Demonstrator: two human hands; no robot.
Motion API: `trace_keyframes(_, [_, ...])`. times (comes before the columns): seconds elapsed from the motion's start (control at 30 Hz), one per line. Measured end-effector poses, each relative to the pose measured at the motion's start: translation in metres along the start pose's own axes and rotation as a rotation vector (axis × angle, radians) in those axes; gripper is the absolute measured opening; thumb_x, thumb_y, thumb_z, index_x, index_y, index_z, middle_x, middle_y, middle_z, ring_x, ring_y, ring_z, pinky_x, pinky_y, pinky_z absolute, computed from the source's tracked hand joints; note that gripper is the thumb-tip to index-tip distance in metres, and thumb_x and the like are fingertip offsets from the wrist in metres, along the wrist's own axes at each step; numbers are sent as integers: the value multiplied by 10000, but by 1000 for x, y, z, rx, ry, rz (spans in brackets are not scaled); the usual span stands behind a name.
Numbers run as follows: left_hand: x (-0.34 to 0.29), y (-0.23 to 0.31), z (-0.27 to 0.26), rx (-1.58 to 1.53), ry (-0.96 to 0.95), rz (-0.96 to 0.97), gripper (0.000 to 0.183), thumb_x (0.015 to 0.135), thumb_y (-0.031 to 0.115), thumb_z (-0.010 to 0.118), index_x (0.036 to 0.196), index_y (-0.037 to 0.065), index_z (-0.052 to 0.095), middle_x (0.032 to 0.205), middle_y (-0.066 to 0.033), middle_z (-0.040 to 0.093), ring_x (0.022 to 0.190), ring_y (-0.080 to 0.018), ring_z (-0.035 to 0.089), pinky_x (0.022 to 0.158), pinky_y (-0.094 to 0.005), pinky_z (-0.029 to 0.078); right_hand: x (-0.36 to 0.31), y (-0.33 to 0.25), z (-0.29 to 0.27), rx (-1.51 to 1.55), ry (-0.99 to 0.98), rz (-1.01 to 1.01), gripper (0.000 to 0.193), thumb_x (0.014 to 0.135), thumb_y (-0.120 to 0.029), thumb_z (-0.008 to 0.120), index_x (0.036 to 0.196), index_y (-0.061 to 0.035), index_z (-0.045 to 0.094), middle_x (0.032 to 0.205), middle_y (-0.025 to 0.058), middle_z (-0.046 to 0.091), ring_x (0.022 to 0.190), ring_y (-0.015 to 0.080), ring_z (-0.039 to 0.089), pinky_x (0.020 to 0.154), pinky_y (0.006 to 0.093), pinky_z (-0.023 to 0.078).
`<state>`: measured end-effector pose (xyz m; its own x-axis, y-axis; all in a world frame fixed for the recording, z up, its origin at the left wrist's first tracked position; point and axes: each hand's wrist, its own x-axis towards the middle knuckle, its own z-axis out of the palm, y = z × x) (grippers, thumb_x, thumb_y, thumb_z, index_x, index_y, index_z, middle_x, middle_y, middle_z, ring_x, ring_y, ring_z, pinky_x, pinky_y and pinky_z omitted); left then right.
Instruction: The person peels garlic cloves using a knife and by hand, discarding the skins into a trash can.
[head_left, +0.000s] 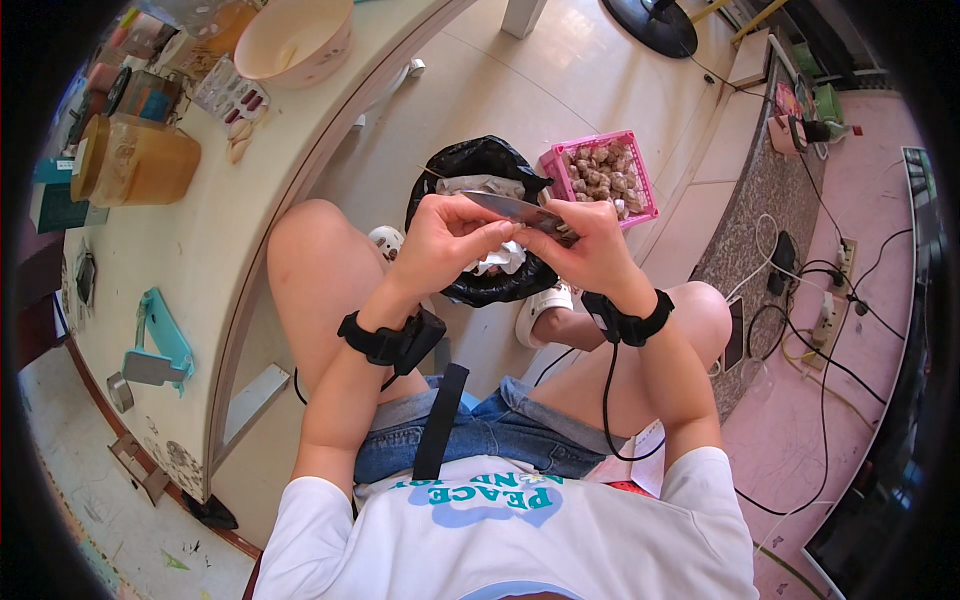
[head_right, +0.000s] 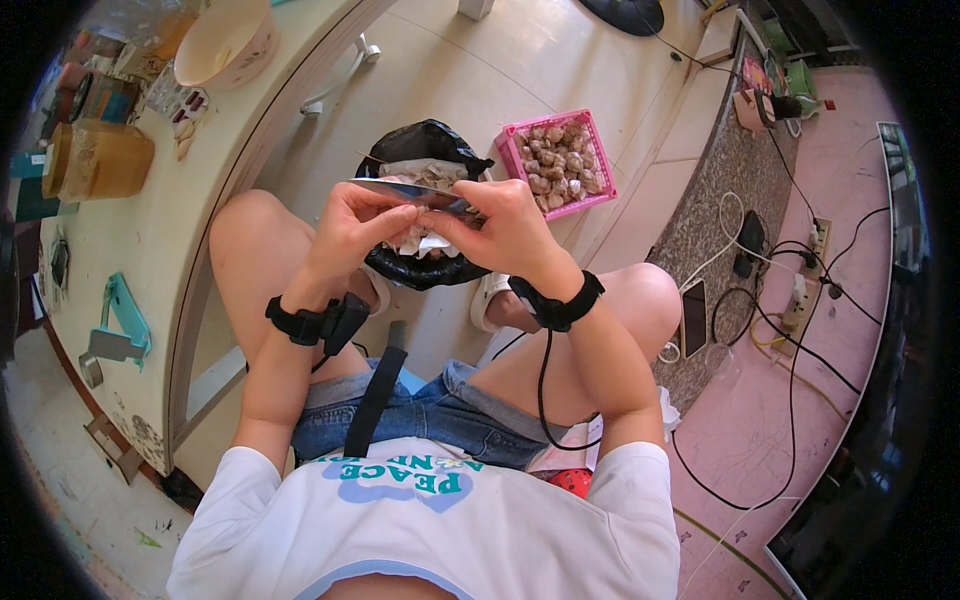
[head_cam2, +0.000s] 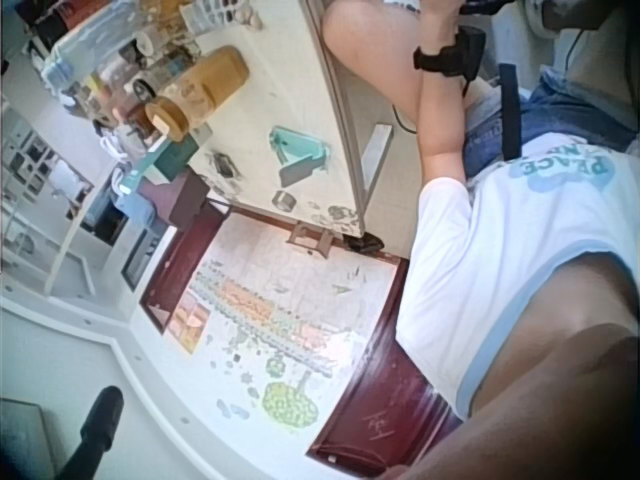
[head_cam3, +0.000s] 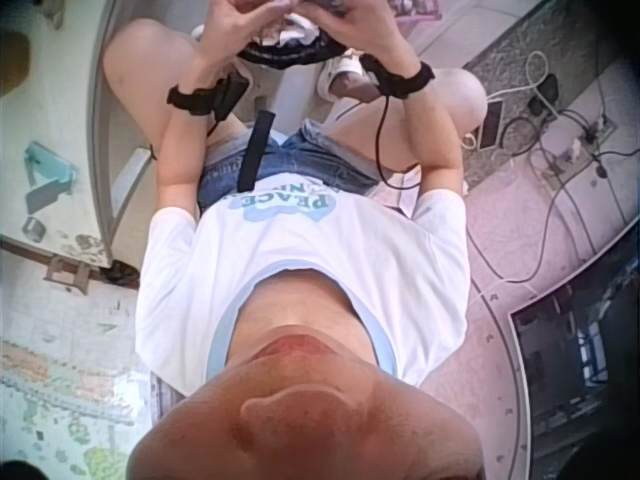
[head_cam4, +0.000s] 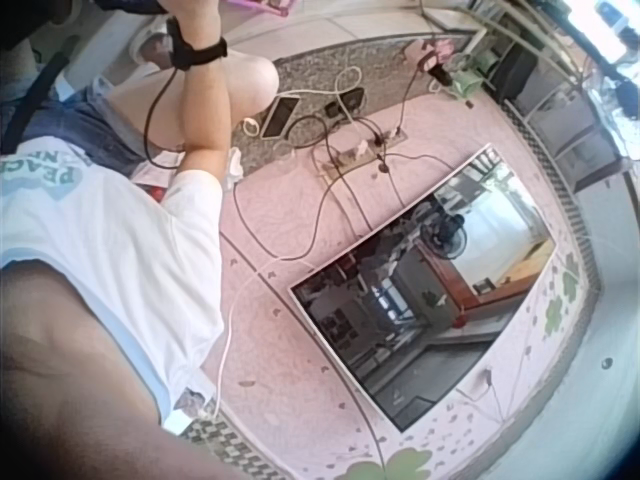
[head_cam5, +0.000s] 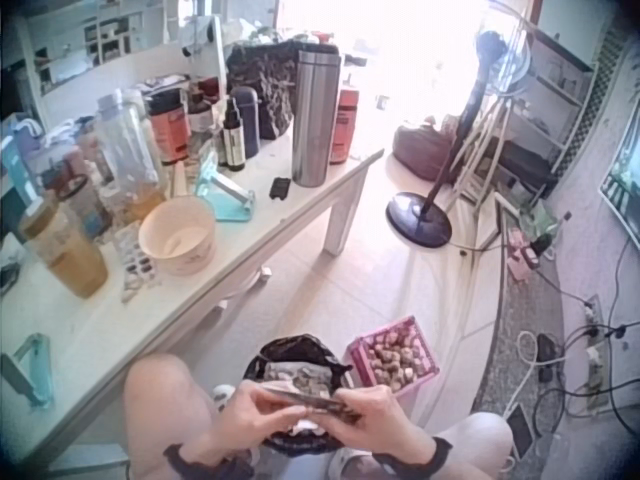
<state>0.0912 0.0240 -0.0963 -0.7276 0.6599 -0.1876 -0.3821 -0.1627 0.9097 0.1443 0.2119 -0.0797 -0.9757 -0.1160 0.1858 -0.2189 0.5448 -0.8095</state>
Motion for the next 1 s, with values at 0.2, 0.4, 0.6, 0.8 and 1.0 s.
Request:
trace_keyframes(0.2, [-1,1,-2,35,-35,-28,140,805,77,650,862,-49,668,699,-29,612,582,-48,545,499,-176,418,-1,5,1,34,-18,-1,266,727,-213,751,663,-2,601,507,144,495,399,233,457,409,285,387])
trace_keyframes(0.4, [-1,7,-1,13,-62,-25,126,804,56,632,862,-51,661,710,-32,597,580,-64,552,499,-185,430,-2,7,2,55,-13,-20,273,729,-202,750,636,-3,588,494,141,475,397,227,433,405,284,374])
trace_keyframes(0.6, [-1,9,-2,-9,-96,-27,129,818,46,608,893,-49,652,737,-37,593,606,-71,543,537,-199,441,-2,2,2,-7,16,-58,226,710,-173,750,651,-19,595,508,127,497,409,234,476,409,289,379])
trace_keyframes(0.8, [-2,12,2,-43,-67,-76,141,820,28,590,922,-39,659,740,-34,581,628,-80,531,561,-203,422,-4,3,6,-93,92,-130,196,681,-154,753,645,-46,592,512,98,516,419,236,512,397,298,386])
trace_keyframes(1.0, [-1,10,2,-66,-48,-84,149,820,33,586,924,-29,673,748,-23,576,653,-77,526,570,-202,417,-4,4,11,-153,156,-183,216,676,-143,749,612,-57,561,496,79,499,410,223,506,376,302,373])
